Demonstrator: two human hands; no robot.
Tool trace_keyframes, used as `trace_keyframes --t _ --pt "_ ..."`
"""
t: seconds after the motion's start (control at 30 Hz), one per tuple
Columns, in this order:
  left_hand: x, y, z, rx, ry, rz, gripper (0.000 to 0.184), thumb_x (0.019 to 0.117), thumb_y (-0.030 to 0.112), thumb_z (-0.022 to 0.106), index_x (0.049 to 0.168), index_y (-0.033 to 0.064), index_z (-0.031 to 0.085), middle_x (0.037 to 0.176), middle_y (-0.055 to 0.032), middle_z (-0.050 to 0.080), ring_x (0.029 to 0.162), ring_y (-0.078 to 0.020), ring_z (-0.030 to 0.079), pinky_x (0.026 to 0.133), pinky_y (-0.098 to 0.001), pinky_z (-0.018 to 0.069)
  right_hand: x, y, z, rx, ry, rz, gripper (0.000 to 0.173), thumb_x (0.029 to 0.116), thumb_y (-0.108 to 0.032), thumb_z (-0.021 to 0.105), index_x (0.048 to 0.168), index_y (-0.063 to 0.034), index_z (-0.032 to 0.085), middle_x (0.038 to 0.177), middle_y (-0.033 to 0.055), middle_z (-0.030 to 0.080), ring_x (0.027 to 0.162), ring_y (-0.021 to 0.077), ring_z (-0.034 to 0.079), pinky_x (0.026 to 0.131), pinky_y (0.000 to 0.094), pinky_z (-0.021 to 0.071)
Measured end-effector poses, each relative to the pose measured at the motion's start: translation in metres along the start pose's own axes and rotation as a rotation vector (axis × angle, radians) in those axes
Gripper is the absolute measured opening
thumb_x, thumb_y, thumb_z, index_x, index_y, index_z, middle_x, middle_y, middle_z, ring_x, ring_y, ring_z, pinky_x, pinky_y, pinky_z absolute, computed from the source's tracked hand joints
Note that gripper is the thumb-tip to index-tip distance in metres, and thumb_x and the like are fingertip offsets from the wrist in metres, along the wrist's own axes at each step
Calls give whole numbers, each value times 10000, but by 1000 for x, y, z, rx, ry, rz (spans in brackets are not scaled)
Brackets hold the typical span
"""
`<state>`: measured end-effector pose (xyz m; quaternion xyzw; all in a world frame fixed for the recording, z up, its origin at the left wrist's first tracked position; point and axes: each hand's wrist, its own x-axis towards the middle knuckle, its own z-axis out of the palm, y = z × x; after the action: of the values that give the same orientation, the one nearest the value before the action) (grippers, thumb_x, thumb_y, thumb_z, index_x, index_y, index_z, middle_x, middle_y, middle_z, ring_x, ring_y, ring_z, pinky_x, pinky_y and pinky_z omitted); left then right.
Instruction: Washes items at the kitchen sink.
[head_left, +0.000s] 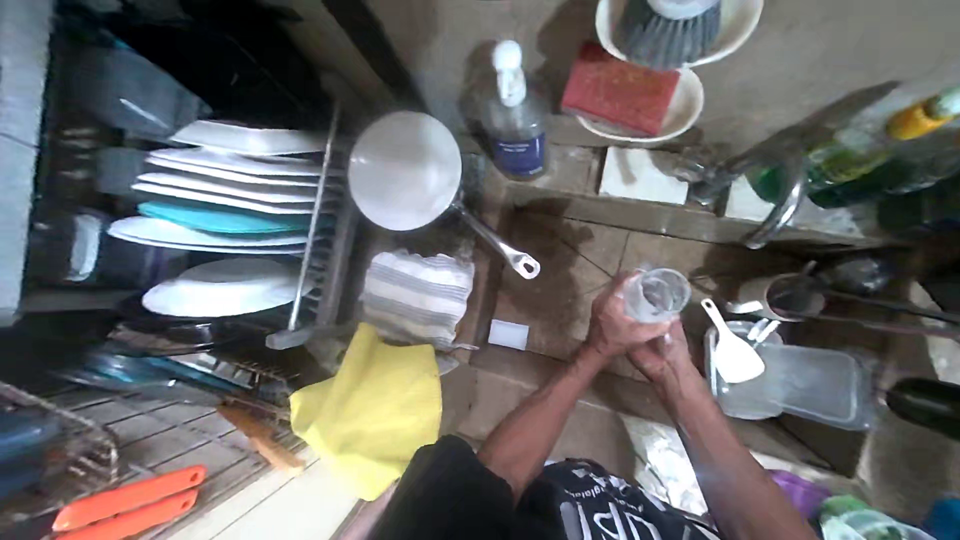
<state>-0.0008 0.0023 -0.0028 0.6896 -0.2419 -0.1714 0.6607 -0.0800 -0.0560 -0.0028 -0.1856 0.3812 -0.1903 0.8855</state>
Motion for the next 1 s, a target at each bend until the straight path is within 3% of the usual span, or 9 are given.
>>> trace_keyframes --t 0.07,0.13,0.2,0.27,0.47,0.67,1.0 --pt "7 0 -3 -12 22 15 817 653 223 937 1335 -54 583 1236 -182 689 1131 -230 679 1002 -409 571 -3 4 2 0 -8 23 384 1104 -366 292 1278 -105 515 1081 93 659 995 206 661 857 448 580" --pt "23 3 -11 11 26 -41 842 684 176 938 1398 -29 540 1291 -180 664 1171 -232 662 1022 -407 561 -9 3 11 -17 70 84 389 1094 -379 339 1349 -117 471 1130 138 650 990 280 675 815 520 589" --pt "43 4 -18 0 65 -95 848 717 131 926 1442 11 503 1352 -164 628 1216 -225 636 1041 -409 551 -14 -9 24 -32 134 137 428 1092 -375 364 1424 -109 421 1256 191 613 1088 357 656 872 594 576" --pt "68 -1 -20 -66 200 -87 861 710 74 908 1442 -42 470 1353 -203 612 1224 -242 627 1055 -410 540 -14 -16 23 -100 136 127 434 1107 -346 335 1420 -65 438 1271 225 616 1104 381 656 882 582 578" --pt "132 2 -35 -35 437 14 897 677 89 928 1429 -63 463 1334 -206 625 1223 -236 630 1062 -391 535 -21 -7 -12 -236 197 87 421 1115 -295 354 1424 -27 453 1260 202 640 1083 330 677 856 517 606" --pt "168 -12 -36 35 454 -141 915 722 86 894 1488 -39 409 1374 -222 592 1257 -254 602 1084 -384 505 -30 3 -16 -299 248 125 412 1115 -272 382 1403 1 493 1232 210 655 1051 324 689 838 492 612" --pt "204 -24 -34 106 436 -112 975 743 118 899 1523 -53 340 1450 -225 537 1332 -251 548 1126 -360 464 -27 -3 -13 -337 219 92 422 1125 -262 334 1417 8 472 1231 207 654 1048 310 690 856 478 613"
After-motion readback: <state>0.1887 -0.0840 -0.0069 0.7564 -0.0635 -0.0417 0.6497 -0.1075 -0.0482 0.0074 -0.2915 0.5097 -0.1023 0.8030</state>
